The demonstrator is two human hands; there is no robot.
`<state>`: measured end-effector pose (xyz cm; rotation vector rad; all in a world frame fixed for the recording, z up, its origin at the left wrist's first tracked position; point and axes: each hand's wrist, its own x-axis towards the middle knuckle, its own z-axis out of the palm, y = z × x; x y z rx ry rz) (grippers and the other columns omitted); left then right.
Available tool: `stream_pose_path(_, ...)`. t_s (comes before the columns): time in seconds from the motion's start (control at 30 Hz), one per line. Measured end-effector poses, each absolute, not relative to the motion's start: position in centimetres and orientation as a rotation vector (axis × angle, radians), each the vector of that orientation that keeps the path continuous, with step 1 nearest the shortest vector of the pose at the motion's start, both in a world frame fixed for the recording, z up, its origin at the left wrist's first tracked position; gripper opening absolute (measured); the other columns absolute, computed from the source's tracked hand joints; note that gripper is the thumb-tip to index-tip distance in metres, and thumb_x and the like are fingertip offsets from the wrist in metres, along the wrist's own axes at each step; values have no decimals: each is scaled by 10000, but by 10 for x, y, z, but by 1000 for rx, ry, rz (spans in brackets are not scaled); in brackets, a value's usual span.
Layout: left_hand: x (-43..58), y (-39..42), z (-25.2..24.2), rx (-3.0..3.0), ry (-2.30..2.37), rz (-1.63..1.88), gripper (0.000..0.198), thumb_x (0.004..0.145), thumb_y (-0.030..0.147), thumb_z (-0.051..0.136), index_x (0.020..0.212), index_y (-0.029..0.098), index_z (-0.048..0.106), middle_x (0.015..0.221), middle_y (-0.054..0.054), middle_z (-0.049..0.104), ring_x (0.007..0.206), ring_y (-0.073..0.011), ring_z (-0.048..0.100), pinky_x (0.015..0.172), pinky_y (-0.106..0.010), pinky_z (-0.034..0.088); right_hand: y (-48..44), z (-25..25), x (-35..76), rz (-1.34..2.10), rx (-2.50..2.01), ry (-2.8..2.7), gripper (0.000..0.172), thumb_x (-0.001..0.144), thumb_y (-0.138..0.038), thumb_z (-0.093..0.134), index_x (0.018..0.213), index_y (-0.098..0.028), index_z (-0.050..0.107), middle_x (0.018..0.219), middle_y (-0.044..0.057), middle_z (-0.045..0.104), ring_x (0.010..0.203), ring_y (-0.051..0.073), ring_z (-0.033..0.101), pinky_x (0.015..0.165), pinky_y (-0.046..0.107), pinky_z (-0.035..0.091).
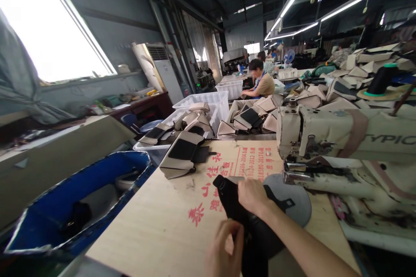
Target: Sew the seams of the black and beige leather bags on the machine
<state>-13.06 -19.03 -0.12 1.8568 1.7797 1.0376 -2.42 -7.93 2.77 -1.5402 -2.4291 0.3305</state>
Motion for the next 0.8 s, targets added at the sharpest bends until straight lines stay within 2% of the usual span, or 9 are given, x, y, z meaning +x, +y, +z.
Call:
stream_pose_path(0.1,-150,-172,-1,1715,2066,1231,282,736,390,578,901,172,510,812,-39,589,711,-177,593,642,-297,505,-105,31,-2,327,-1639,-2335,318,838,-113,331,928,-136,635,743,106,670,701,224,649,609,292,460)
stream_pose_path(0.2,-146,-145,18,1890,1840,1061,196,783,262,500,959,191,548,864,-31,611,727,-155,596,633,-265,496,-136,28,30,335,-1671,-2209,400,846,-149,334,1198,-187,522,718,68,676,637,202,646,575,263,451)
stream_pose_path(0.27,-131,-128,34,2032,1604,904,224,804,185,449,965,219,601,908,-23,629,775,-140,598,688,-245,487,-153,16,54,365,-1690,-2117,446,852,-177,338,1286,-194,441,695,62,677,616,196,644,566,247,451)
stream_pose_path(0.33,-111,-116,43,2128,1419,762,247,813,181,455,964,237,642,929,-24,644,818,-143,600,735,-241,480,-163,0,79,449,-1687,-2048,438,869,-204,318,1289,-210,441,702,53,682,649,193,651,600,240,465)
stream_pose_path(0.43,-85,-107,41,2176,1230,642,239,803,208,498,967,233,670,937,-38,662,854,-163,607,783,-258,479,-167,-27,110,632,-1635,-1961,410,893,-249,286,1247,-225,490,837,51,692,786,191,654,709,249,481)
stream_pose_path(0.53,-72,-104,34,2164,1103,594,247,790,233,537,1003,238,663,998,-39,662,901,-169,608,826,-265,475,-168,-45,125,718,-1618,-1881,411,895,-269,286,1246,-214,493,944,55,677,833,186,647,752,255,483)
stream_pose_path(0.7,-71,-101,44,2208,1025,521,291,883,257,404,1051,264,641,1037,-19,660,938,-144,604,854,-247,462,-172,-42,128,675,-1605,-1873,414,890,-314,306,1245,-222,498,790,39,695,732,188,656,690,250,496)
stream_pose_path(0.8,-73,-94,49,2178,989,520,281,880,288,424,1057,259,640,1035,-23,661,948,-148,601,856,-249,459,-172,-36,132,632,-1632,-1900,422,889,-323,309,1263,-226,479,712,30,690,662,186,656,629,230,491)
